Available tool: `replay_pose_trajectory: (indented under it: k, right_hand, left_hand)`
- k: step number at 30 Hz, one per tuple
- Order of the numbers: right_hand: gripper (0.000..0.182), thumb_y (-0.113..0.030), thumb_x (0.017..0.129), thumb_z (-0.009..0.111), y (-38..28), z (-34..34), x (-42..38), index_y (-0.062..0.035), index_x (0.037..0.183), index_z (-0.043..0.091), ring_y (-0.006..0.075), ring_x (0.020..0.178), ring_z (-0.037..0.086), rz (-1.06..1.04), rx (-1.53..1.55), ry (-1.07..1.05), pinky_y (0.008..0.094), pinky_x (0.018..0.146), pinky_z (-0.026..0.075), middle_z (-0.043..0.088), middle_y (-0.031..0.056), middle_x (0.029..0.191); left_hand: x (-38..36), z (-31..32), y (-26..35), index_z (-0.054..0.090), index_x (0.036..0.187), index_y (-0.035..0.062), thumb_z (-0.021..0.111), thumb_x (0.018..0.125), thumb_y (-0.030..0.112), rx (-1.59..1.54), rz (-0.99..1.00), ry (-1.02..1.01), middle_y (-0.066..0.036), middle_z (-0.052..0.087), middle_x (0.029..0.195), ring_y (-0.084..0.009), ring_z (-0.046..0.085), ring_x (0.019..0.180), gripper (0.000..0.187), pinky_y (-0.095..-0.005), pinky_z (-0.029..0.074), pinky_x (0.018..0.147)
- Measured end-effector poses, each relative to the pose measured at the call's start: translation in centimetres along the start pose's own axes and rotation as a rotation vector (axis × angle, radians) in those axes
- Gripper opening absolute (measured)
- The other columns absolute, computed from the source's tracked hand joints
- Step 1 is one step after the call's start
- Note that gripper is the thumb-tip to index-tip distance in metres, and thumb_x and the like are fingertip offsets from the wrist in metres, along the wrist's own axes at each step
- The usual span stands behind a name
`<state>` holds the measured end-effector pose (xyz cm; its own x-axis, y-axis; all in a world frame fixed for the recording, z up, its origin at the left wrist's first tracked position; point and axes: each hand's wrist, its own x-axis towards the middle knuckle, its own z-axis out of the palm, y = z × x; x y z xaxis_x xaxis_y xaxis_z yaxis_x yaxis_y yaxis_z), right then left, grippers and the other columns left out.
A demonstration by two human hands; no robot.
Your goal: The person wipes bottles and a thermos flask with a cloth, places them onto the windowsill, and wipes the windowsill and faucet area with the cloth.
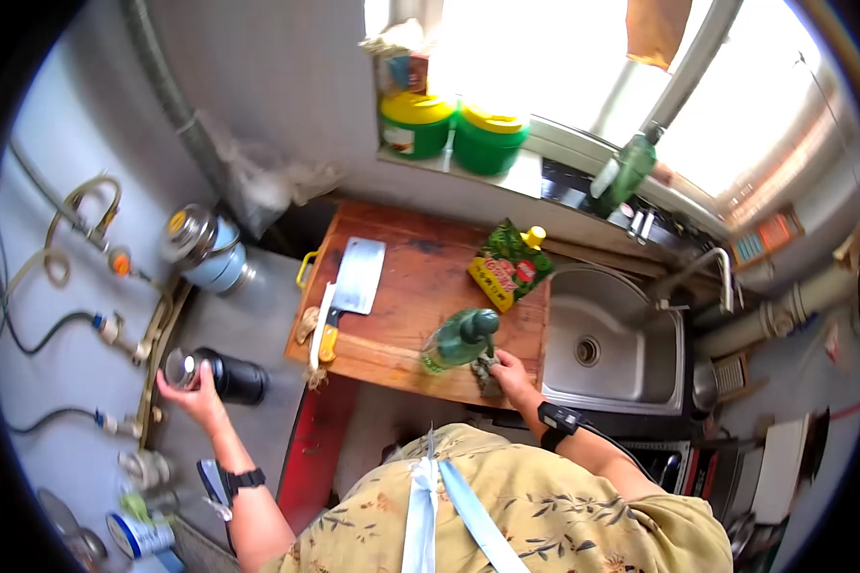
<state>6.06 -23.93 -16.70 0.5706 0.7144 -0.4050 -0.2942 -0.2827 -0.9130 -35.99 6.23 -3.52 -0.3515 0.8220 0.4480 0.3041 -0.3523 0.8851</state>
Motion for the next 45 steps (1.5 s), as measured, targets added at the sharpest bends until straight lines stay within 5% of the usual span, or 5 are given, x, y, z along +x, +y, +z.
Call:
replay_pose_trajectory:
  k: [13,26,36,39,45]
  right_hand:
    - [0.028,0.002,0.076,0.049,1.3,0.0,0.2,-0.0025,0.102,0.061,0.0096,0.083,0.055,0.032,0.002,0.133,0.023,0.076,0.044,0.06,-0.0013,0.091]
    - [0.036,0.004,0.07,0.043,-5.8,-1.8,-2.8,-0.0003,0.103,0.057,0.0198,0.088,0.06,0.002,0.509,0.024,0.0304,0.082,0.049,0.062,0.0087,0.095]
    - [0.037,-0.003,0.089,0.045,-29.2,1.4,-11.2,-0.0024,0.126,0.043,0.0185,0.105,0.054,-0.957,0.706,-0.195,0.0323,0.091,0.045,0.053,0.0101,0.12]
    - [0.049,-0.017,0.081,0.059,-31.8,0.7,-11.3,-0.0081,0.128,0.046,0.04,0.105,0.048,-1.399,-0.431,0.511,0.045,0.09,0.038,0.051,0.0211,0.114]
    - [0.028,-0.021,0.089,0.049,-25.4,-6.9,-6.7,-0.0013,0.108,0.057,0.0369,0.1,0.054,-0.875,-0.151,0.478,0.0397,0.088,0.042,0.059,0.0207,0.104]
  left_hand:
    - [4.2,-1.1,0.4,0.035,0.127,-0.0016,0.075,0.072,0.009,-0.2,-0.063,0.067,-0.012,0.053,0.111,-0.0192,0.057,0.092,0.068,-0.0329,0.048,0.085]
    - [0.6,8.2,21.3,0.052,0.118,0.0012,0.064,0.079,0.03,-0.854,-0.211,-0.376,-0.006,0.059,0.108,-0.0182,0.058,0.097,0.05,-0.0339,0.047,0.089]
    - [-12.6,18.7,36.2,0.044,0.119,0.0046,0.069,0.073,0.016,-0.974,-0.116,-0.78,-0.007,0.056,0.103,-0.017,0.057,0.093,0.053,-0.0314,0.048,0.086]
    - [-17.6,22.0,37.1,0.044,0.119,0.004,0.067,0.074,0.014,-0.993,-0.158,-0.857,-0.006,0.054,0.103,-0.0155,0.055,0.093,0.051,-0.0301,0.046,0.084]
    - [-19.6,22.7,39.1,0.044,0.119,0.0039,0.066,0.074,0.015,-1.064,-0.219,-0.967,-0.007,0.054,0.104,-0.0161,0.055,0.094,0.052,-0.0305,0.046,0.084]
